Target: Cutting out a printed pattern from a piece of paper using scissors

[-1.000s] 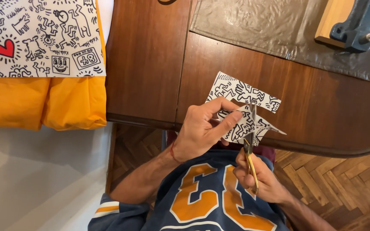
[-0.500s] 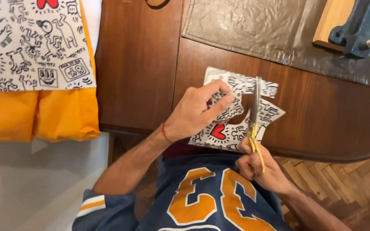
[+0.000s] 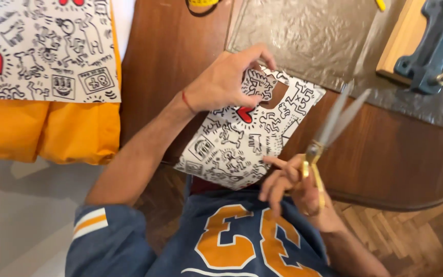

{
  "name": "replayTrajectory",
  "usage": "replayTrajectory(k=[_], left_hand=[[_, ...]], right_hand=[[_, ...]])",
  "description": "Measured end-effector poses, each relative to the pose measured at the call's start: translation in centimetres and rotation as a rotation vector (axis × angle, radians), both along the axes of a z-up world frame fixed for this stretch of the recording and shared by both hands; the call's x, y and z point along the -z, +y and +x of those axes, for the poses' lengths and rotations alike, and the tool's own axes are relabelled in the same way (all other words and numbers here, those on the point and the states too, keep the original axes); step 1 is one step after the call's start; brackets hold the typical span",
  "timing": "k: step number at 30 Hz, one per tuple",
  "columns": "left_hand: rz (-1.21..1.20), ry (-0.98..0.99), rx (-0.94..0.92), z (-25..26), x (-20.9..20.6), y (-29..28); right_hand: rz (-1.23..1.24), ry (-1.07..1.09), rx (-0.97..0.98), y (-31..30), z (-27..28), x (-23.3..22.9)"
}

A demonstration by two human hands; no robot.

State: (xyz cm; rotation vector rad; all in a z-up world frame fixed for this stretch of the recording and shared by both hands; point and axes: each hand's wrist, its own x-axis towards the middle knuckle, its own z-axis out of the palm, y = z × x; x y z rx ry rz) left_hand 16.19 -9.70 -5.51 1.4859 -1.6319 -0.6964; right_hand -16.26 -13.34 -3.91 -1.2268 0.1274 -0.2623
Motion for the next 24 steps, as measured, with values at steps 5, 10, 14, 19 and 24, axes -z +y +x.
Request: replayTrajectory(k=[5,10,14,19,24], left_hand=[[0.047,0.005,0.021,0.6,-4.3,-1.4],[0.147,0.277,0.016,0.5,-5.7,-1.9],[0.177,0.209,-0.026,0.2,-5.4,-3.1],[0.151,0.19,0.033,0.4,-3.2,-4.4],[0.099,0.5,-0.036,1.2,-0.2,-4.4]], right_hand=[[0.257,-0.209,-0.104,0.8,2.6,2.5],[-0.166,-0.224,0.319,-4.2,3.1,-0.8],[-0.798,0.198,0.527,-10.2,3.0,-3.0],[-1.018,0.437,0.448,-14.5,5.8,-1.1],[-0.423,0.153,0.414,-16.0,10.0,3.2]])
